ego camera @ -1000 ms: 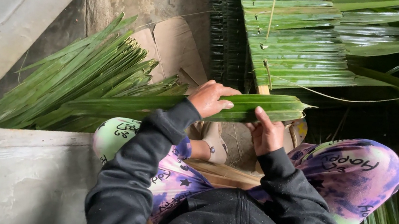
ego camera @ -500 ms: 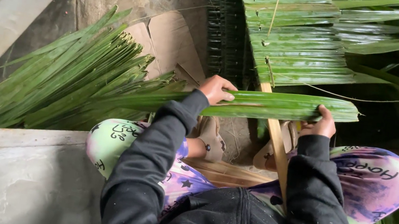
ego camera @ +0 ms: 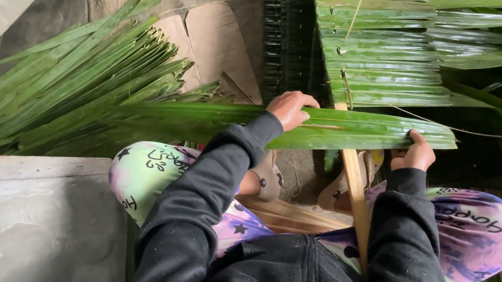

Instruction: Weaving palm leaves onto a wooden frame to create a thatched panel

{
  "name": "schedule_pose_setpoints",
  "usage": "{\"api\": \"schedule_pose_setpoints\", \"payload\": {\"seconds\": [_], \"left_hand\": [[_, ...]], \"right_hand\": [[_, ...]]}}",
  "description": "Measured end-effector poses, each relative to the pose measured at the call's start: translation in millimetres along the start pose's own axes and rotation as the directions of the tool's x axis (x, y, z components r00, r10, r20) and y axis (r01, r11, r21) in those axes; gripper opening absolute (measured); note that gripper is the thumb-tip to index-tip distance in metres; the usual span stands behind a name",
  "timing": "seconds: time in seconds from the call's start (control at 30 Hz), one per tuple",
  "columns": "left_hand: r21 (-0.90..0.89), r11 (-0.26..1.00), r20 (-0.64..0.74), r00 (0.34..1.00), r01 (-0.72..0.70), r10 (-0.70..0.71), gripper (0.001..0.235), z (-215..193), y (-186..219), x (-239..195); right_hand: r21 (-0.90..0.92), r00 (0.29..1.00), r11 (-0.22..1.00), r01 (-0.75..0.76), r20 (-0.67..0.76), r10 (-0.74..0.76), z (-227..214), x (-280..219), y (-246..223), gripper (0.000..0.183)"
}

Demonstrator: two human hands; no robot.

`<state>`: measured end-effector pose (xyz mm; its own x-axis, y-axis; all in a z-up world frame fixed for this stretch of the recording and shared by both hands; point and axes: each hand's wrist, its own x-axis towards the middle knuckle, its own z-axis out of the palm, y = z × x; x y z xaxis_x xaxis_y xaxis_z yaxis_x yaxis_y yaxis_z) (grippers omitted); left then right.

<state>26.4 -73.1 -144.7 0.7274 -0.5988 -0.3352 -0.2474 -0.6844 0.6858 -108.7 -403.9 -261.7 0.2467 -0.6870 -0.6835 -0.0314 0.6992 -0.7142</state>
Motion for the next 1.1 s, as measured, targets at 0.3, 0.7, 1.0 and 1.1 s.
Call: {"api": "schedule_pose_setpoints", "payload": {"seconds": [0.3, 0.7, 1.0, 1.1], "left_hand": [[-0.168, 0.986, 0.097, 0.995, 0.009, 0.007, 0.035, 10.4, -10.1, 8.3], [-0.182, 0.982, 0.037, 0.999, 0.046, -0.04, 0.044, 25.4, -9.9, 17.6], [-0.179, 0.983, 0.035, 0.999, 0.042, -0.037, 0.045, 10.9, 8.4, 13.1], [-0.162, 0.986, 0.026, 0.999, 0.042, -0.038, 0.045, 7.8, 14.4, 19.1]], "right_hand": [[0.029, 1.0, 1.0, 0.008, -0.029, -0.007, -2.9, 12.9, 4.8, 0.052], [-0.08, 0.986, 0.992, -0.097, 0.13, 0.107, -11.1, -0.3, 14.4, 0.071], [-0.515, 0.672, 0.857, -0.016, 0.629, 0.391, -7.3, -157.9, -0.1, 0.035], [-0.499, 0.669, 0.866, -0.015, 0.639, 0.38, 0.9, -169.0, -10.7, 0.034]]}}
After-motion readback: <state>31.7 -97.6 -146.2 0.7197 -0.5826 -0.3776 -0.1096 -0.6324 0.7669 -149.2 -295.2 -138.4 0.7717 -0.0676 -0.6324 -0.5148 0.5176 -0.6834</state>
